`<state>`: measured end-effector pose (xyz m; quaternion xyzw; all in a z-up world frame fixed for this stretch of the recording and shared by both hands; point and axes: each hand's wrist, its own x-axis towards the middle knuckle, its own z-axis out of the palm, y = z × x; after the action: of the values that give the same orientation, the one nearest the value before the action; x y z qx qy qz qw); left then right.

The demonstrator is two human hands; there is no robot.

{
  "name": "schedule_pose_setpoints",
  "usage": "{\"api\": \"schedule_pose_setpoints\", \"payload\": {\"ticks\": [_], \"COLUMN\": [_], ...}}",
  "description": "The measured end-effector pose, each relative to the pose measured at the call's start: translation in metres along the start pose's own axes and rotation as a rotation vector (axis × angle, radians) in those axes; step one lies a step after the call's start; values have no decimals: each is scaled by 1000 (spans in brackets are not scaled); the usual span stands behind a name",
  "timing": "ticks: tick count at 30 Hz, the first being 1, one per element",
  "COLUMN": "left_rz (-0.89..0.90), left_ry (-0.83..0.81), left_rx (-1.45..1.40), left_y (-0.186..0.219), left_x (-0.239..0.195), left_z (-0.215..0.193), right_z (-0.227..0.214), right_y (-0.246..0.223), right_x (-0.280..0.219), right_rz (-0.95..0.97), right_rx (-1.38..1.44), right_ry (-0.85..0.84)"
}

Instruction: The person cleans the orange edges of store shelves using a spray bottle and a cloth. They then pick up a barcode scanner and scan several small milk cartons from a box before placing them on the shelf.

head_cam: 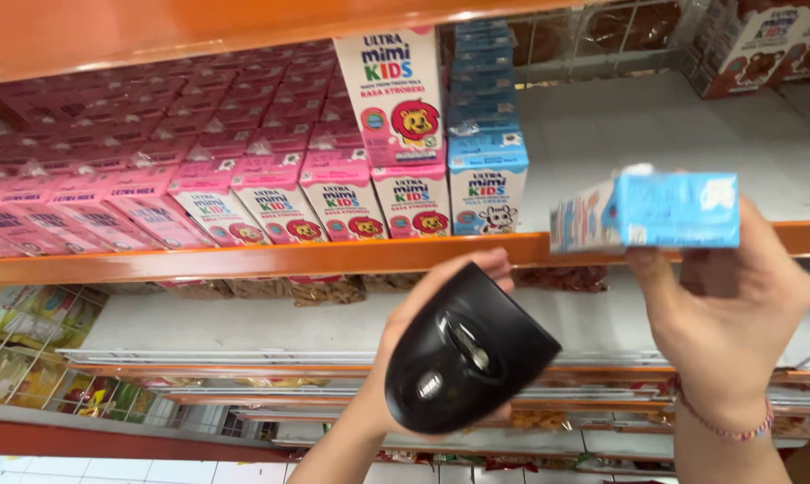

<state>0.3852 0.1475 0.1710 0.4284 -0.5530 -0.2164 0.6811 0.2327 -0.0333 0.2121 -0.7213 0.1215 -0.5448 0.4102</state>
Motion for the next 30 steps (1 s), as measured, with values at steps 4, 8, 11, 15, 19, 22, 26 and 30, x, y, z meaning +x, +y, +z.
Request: {"api": "schedule_pose_setpoints", "payload": {"ticks": [4,8,11,15,19,22,26,30], "left_rz": [34,35,-32,-46,3,23,38,58], "left_ry": [60,105,111,109,96,95,84,78], "left_rx": [141,80,79,56,106,152,184,182], "left_y": [-3,-7,-9,-13,-17,-21,-25,-25], "left_x": [9,16,20,23,24,23,22,23], "left_z": [-17,-25,-29,-33,-38,-41,-45,-45], "right_z": [19,26,26,24,31,36,38,38], "right_y": [5,7,14,14,2,-3,-2,2], "right_x": [24,32,33,33,34,33,33,33], "right_rz": [-123,-64,-85,-75,-169,-210,-145,-127], "right_rx": [13,-107,-297,-554,-643,-680,-559,-532], "right_ry": [-15,-42,-74,-96,-45,-21,-20,-23]}}
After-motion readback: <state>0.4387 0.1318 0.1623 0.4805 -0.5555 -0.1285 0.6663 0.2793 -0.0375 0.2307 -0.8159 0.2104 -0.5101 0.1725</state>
